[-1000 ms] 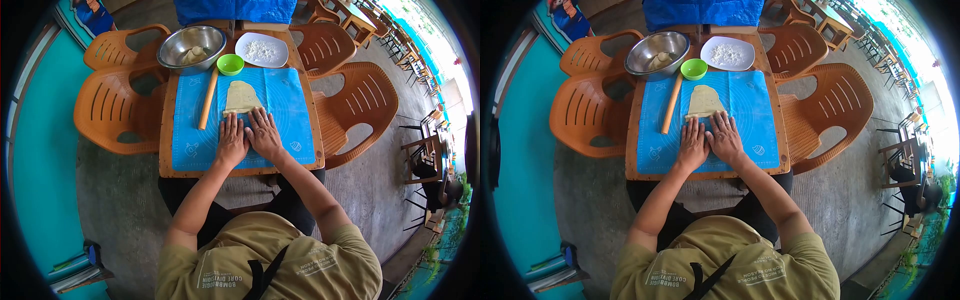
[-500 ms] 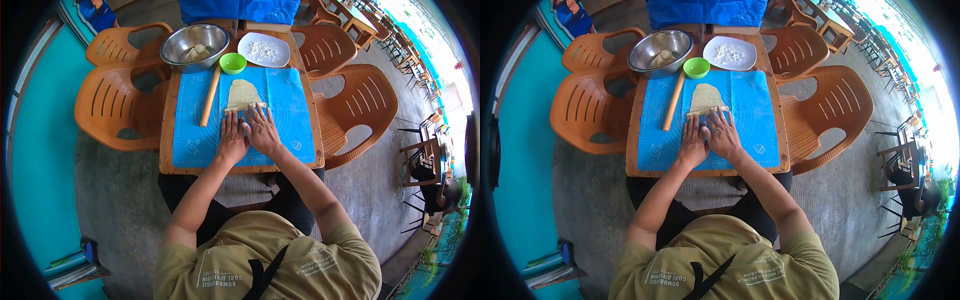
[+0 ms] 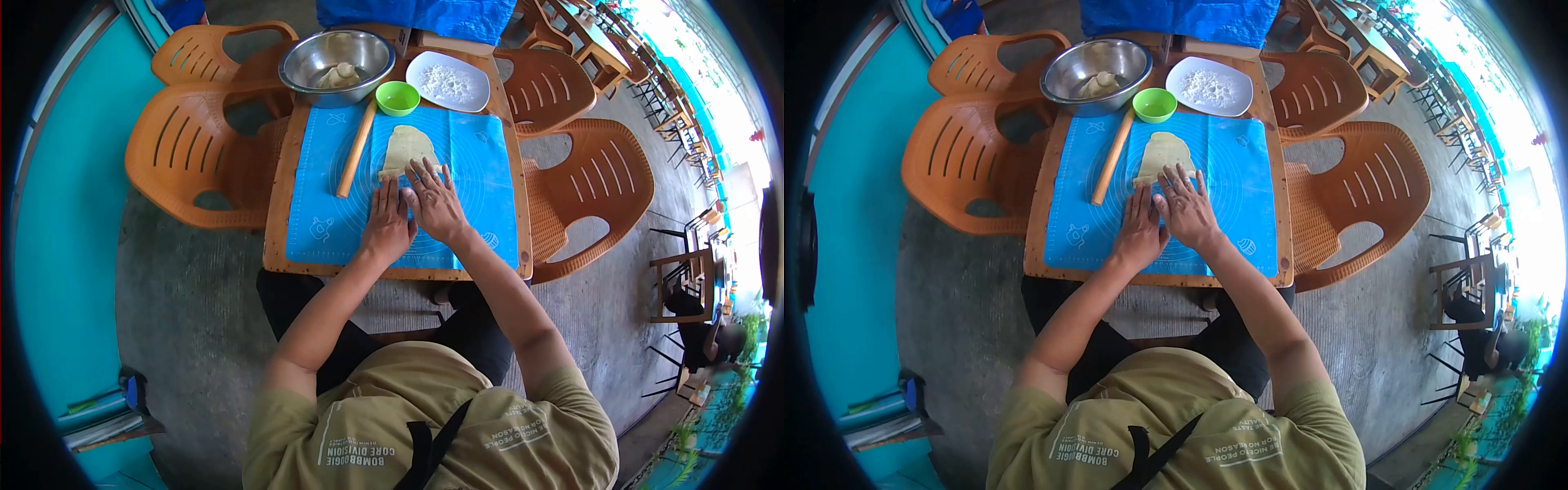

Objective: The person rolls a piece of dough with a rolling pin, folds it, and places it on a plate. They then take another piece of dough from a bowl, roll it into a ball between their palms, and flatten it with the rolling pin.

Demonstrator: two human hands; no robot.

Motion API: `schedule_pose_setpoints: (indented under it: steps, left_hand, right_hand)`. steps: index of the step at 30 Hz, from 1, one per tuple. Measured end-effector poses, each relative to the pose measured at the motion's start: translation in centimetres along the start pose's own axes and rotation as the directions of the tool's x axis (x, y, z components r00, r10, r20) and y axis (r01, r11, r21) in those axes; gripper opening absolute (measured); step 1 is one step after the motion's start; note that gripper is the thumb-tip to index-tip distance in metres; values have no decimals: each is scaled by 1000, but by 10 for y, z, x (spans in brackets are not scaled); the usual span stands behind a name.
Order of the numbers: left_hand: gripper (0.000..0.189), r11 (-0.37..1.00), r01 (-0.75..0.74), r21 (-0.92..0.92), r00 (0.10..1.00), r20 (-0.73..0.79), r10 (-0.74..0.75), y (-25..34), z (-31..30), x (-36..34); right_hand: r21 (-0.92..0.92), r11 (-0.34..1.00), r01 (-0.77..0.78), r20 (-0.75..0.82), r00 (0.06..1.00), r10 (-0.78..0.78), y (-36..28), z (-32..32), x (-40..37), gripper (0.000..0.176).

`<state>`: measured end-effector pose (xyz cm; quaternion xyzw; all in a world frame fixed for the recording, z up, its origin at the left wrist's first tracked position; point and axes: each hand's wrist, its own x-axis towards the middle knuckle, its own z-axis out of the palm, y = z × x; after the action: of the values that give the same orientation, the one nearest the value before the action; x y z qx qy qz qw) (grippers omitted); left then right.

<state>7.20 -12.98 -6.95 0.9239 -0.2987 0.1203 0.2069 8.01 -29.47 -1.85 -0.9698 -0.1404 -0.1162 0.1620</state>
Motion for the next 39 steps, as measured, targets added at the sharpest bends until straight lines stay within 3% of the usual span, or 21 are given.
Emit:
schedule_pose_setpoints:
  steps: [4,6,7,9,14,24,28,36,39]
  left_hand:
    - [66,993,16,115,996,-88,-5,19,-19,1]
    - [65,984,170,44,960,218,-176,31,-37,5]
    - [65,983,176,44,959,219,-182,28,-32,1]
    - [62,992,49,113,997,52,-56,24,-22,-7]
    - [64,993,21,116,1000,-24,-19,22,-23,-21]
    - [70,992,38,120,999,14,-40,24,-25,-23]
    - [72,988,39,148,999,-19,-37,24,-23,-22]
    - [70,971,45,235,997,57,-60,27,-29,-23]
    - [72,986,54,160,997,51,-63,26,-29,-23]
  right_hand:
    - [58,995,84,67,994,-88,-9,-11,-3,58]
    - [99,990,102,92,990,-111,-12,-10,-1,57]
    - [96,986,138,117,982,-149,-12,-8,0,57]
    - [96,979,179,143,971,-192,-11,-5,2,57]
    - [129,959,250,150,952,-269,-9,5,2,58]
    - [38,966,255,177,950,-258,-4,7,14,62]
    - [99,975,198,138,968,-211,-1,11,24,61]
    - [139,984,110,129,983,-128,2,19,42,58]
    - [140,982,126,86,987,-139,-3,13,34,57]
